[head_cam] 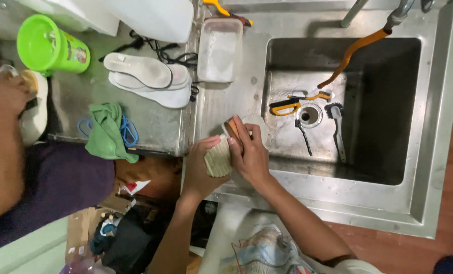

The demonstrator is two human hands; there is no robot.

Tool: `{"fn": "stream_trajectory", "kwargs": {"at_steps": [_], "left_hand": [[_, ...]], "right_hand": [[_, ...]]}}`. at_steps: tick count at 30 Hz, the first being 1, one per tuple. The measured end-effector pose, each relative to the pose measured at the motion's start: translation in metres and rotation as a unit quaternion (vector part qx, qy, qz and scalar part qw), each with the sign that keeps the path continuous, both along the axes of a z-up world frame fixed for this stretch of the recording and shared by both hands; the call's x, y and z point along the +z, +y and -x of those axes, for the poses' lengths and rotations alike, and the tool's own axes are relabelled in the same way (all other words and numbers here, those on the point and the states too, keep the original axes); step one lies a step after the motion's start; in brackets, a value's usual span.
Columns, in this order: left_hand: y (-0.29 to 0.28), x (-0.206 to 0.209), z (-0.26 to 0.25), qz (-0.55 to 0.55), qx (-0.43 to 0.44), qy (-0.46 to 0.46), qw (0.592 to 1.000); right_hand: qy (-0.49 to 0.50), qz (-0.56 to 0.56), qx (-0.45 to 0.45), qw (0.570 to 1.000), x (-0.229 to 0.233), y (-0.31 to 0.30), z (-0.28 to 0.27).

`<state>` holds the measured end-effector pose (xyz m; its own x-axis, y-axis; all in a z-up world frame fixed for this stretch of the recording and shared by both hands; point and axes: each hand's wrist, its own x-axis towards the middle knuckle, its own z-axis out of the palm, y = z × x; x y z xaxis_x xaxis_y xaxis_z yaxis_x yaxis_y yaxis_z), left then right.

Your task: Cleaning and maintaining sneakers by unlacing them and scrubbing the soles with a brush at a sink.

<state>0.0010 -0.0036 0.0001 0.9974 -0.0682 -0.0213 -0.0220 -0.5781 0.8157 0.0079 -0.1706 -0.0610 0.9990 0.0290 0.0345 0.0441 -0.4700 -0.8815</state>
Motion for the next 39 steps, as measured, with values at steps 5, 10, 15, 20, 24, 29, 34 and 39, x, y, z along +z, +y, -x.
{"fn": "stream_trajectory", "kwargs": {"at_steps": [5, 10, 15, 20, 24, 29, 34, 39], "left_hand": [[0.01, -0.007, -0.014, 0.012, 0.016, -0.025, 0.999], [0.002, -0.001, -0.008, -0.017, -0.005, -0.019, 1.0], [0.007, -0.004, -0.01, -0.002, 0.03, 0.012, 0.999], [-0.002, 0.003, -0.006, -0.022, 0.022, 0.011, 0.999], [0.003, 0.002, -0.005, -0.025, 0.045, 0.018, 0.999], [0.007, -0.001, 0.01, -0.052, 0.035, 0.012, 0.998], [0.013, -0.021, 0.009, -0.057, 0.053, -0.014, 0.997], [0.01, -0.017, 0.019, -0.066, 0.04, -0.051, 0.996]], "right_hand": [[0.029, -0.007, 0.009, 1.0, -0.013, -0.002, 0.03], [0.037, 0.01, 0.008, 0.999, -0.006, 0.003, -0.029], [0.104, -0.001, 0.023, 0.994, -0.009, -0.003, 0.038], [0.102, 0.033, 0.022, 0.994, -0.011, -0.003, -0.015], [0.111, 0.003, 0.022, 0.994, 0.014, 0.001, 0.023], [0.095, 0.053, 0.026, 0.994, -0.03, -0.024, 0.006], [0.052, -0.014, -0.046, 0.998, -0.048, -0.025, -0.013], [0.014, 0.077, -0.023, 0.997, -0.07, -0.022, -0.025]]}}
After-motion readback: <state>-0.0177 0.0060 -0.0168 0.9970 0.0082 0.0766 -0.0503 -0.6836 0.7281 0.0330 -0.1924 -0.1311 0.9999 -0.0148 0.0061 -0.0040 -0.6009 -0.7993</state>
